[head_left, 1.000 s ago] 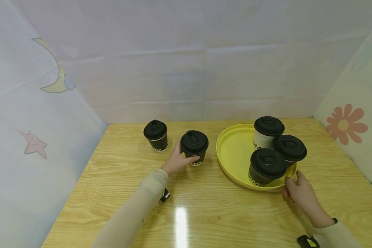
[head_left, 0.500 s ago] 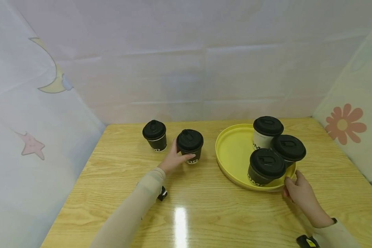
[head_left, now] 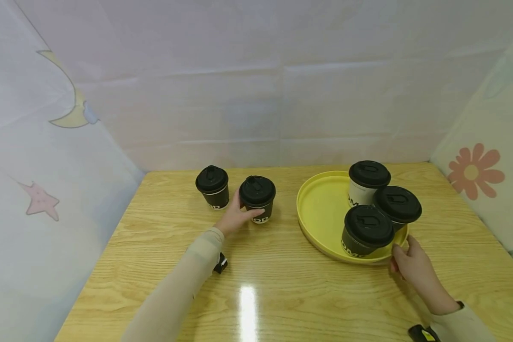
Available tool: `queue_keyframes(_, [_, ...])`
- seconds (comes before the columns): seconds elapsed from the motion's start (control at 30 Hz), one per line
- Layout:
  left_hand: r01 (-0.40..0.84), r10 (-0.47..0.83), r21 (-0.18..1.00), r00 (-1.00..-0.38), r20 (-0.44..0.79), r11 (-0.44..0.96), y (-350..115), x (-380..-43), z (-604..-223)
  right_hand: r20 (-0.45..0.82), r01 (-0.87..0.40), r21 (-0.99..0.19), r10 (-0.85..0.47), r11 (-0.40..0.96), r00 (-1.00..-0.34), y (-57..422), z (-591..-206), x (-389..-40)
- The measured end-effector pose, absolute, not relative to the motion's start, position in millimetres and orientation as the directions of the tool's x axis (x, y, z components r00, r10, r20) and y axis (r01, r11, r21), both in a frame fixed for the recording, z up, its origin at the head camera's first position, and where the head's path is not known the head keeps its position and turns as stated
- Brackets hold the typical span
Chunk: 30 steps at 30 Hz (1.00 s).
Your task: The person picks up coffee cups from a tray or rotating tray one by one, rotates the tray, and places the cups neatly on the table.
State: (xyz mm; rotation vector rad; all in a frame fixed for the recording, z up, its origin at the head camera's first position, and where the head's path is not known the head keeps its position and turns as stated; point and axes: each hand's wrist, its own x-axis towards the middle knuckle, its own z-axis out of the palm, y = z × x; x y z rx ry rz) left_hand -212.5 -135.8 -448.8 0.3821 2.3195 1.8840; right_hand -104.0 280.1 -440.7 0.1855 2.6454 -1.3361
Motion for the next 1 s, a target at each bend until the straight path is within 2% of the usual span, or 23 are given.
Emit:
queue_keyframes(0.3, [0.068,0.277,0.979,-0.961,0.013,0.19,-137.6,-210.5,-443.1,-0.202,0.187,-0.786,0.041,0.59,-0.978,280.0,-440.7,-103.0])
queue_keyframes(1.0, [0.069,0.261,0.978,-0.965,0.015,0.199,-139.2,-217.0,-449.1,-0.175,0.172,-0.79,0.053,0.588,-0.983,279.7,-444.7,-103.1])
